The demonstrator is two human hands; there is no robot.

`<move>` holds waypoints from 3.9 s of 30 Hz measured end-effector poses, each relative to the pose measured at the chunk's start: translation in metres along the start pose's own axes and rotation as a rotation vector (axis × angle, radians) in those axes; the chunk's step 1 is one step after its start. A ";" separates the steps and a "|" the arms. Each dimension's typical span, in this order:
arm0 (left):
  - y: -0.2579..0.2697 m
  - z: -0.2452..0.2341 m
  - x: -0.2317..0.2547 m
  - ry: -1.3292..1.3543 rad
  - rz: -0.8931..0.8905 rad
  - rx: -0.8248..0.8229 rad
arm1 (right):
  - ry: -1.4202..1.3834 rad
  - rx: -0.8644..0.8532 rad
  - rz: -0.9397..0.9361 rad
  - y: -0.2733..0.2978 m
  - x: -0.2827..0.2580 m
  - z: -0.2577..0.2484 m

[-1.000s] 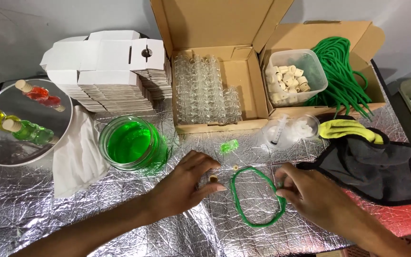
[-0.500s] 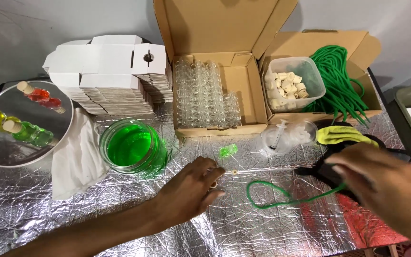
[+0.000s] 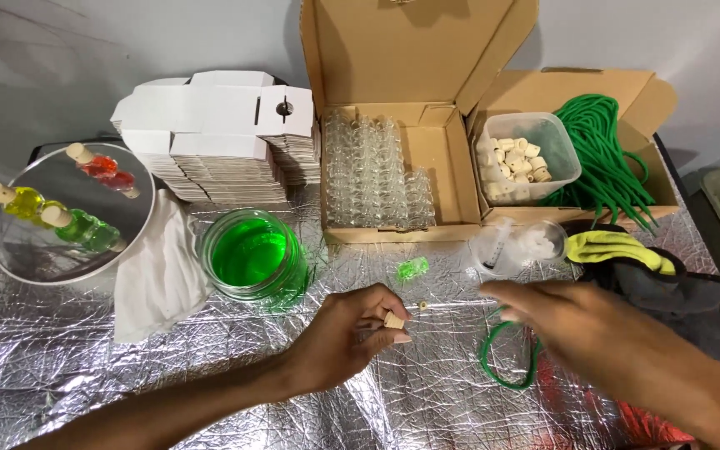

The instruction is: Assembling decorative cord and bead hangers for perfume bottles by threading components together.

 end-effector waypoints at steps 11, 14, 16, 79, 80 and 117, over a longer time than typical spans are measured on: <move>0.010 0.003 -0.001 -0.363 0.483 0.019 | 0.066 0.095 -0.174 -0.052 -0.019 0.040; 0.012 0.007 0.018 -0.438 0.613 0.039 | -0.209 0.147 -0.222 -0.049 -0.027 0.040; 0.011 0.008 0.030 -0.447 0.674 0.070 | -0.275 0.178 -0.311 -0.049 -0.038 0.032; -0.001 0.003 -0.044 1.000 0.136 -0.072 | -0.542 1.104 -0.483 -0.063 -0.060 0.080; -0.001 0.003 -0.040 0.947 0.127 -0.077 | -0.510 1.101 -0.475 -0.061 -0.062 0.079; 0.008 0.008 -0.034 0.568 0.112 0.117 | -0.914 0.639 -0.560 -0.061 -0.072 0.053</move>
Point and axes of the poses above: each hand's wrist, its own y-axis away from the middle knuckle, its own z-axis out of the palm, x = y × z, the point moved 8 cm from there along -y, towards the middle knuckle, and after that the axes turned 13 degrees about y, right-handed, at the moved point
